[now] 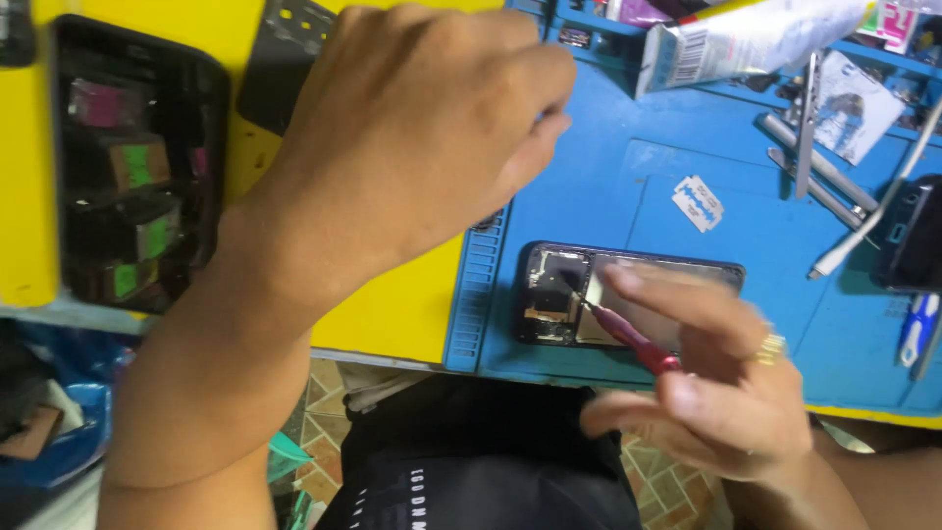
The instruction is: The person removes the back cover of a smartphone and uses a red screwdriver to unscrew and remove several screws from the internal frame. They then use the screwdriver to pry and separate the screen assembly from the phone's body.
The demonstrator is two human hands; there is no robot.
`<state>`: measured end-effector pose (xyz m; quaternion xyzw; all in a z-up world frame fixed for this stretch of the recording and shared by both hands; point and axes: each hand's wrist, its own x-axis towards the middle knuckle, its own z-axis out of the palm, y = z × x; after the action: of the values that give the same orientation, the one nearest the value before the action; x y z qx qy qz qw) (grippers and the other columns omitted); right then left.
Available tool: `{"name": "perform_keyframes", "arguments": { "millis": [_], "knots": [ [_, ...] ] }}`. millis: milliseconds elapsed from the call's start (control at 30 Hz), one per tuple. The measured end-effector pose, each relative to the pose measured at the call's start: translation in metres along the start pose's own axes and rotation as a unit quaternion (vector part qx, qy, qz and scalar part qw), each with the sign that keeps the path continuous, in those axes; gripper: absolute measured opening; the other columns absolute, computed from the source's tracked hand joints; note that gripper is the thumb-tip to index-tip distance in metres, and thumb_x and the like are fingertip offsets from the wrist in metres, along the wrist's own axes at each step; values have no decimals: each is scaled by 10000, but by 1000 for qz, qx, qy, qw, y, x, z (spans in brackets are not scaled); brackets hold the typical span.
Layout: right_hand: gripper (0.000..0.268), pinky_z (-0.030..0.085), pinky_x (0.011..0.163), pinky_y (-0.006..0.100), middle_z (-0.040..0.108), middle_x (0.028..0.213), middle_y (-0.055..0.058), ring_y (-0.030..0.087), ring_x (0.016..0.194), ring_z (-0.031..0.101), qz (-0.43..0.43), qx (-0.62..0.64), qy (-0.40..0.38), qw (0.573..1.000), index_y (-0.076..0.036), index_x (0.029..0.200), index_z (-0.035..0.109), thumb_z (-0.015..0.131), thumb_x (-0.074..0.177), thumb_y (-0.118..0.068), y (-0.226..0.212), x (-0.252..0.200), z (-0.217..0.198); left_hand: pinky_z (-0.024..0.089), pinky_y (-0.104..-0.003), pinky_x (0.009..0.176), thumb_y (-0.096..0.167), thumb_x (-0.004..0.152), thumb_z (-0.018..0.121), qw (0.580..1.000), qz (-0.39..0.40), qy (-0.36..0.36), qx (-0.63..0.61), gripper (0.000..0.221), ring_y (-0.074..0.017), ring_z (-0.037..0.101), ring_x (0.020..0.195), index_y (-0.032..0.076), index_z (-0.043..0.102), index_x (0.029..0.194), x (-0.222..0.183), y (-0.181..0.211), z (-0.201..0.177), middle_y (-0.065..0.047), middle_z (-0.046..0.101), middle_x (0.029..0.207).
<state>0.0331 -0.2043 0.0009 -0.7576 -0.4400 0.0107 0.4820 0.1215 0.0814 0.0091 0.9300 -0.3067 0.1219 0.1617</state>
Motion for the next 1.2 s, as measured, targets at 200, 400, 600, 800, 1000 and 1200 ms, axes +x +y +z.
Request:
{"name": "perform_keyframes", "arguments": {
  "millis": [200, 400, 600, 800, 1000, 1200],
  "knots": [
    [641, 765, 981, 460, 707, 1139, 306, 363, 1064, 817, 45, -49, 64, 996, -2, 1502, 397, 543, 976, 334, -14, -9, -2, 459, -573, 504, 202, 872, 780, 996, -21, -41, -74, 195, -369, 671, 885, 96, 755, 1033, -1, -8, -29, -70, 708, 1004],
    [253, 670, 789, 345, 596, 954, 152, 279, 852, 696, 12, -64, 121, 991, 11, 956, 691, 857, 768, -19, -18, 10, 1, 359, -451, 904, 237, 575, 913, 986, -8, -162, -38, 738, -318, 513, 1160, 85, 631, 1240, -24, -14, -46, -88, 603, 1238],
    [708, 607, 1150, 440, 552, 1436, 185, 354, 1369, 622, 44, -50, 10, 998, -243, 1384, 567, 957, 793, -248, -12, -7, -5, 224, -525, 1082, 285, 635, 889, 981, -39, -184, -55, 800, -314, 496, 1270, 103, 587, 1353, -27, -21, -38, -89, 627, 1288],
    [430, 719, 1083, 433, 697, 1276, 308, 379, 1194, 800, 46, -14, 66, 997, 13, 1493, 389, 467, 1082, 110, -27, 10, -4, 120, -605, 1147, 376, 772, 828, 987, -63, -144, -13, 810, -327, 510, 1260, 71, 554, 1471, -25, -26, -34, -121, 614, 1279],
    [138, 712, 845, 401, 674, 926, 198, 336, 901, 793, 25, -19, 166, 986, 52, 1069, 641, 612, 938, 17, -22, 15, 8, 363, -415, 982, 316, 883, 908, 998, 2, -49, -32, 506, -292, 612, 1093, 86, 697, 1282, -19, 5, -39, -79, 650, 1186],
    [160, 639, 791, 367, 541, 1015, 91, 247, 889, 633, -29, -23, 85, 996, -74, 1032, 719, 764, 892, -136, -14, 16, -4, 400, -418, 751, 64, 933, 729, 993, 98, -53, -40, 286, -262, 523, 804, 137, 594, 692, -19, 61, -14, -42, 557, 821]
  ]
}}
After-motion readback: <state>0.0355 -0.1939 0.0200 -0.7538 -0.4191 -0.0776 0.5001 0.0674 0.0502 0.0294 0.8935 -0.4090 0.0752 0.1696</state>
